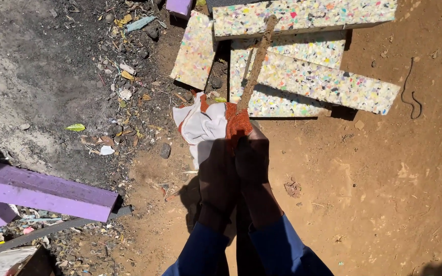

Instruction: Applying glue to a furniture component and cleaning the application tool.

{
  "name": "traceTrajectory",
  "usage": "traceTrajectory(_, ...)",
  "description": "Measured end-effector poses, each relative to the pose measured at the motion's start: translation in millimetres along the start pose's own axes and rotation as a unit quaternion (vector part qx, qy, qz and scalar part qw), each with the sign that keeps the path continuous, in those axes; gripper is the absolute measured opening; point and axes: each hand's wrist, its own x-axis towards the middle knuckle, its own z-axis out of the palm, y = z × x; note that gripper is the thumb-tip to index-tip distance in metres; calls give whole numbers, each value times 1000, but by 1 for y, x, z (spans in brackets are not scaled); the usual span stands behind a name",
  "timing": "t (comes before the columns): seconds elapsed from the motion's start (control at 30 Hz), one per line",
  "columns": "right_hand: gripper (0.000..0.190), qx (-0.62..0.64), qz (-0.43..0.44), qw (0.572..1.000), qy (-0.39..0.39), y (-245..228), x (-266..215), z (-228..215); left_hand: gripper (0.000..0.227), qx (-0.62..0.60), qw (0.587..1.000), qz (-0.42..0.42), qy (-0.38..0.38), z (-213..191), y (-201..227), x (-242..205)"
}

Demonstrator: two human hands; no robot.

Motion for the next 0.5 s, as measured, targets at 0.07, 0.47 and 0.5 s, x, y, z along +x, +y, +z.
traceTrajectory(0.07,39,151,22,987,43,-4,15,1,19,-12,1000,-2,12,-11,9,2)
traceTrajectory(0.47,75,78,174,974,125,85,186,26,16,141,989,-31,-39,21,3,-24)
traceTrajectory(0.5,71,68,183,974,118,101,196,33,19,124,991,-28,-41,23,-3,-26)
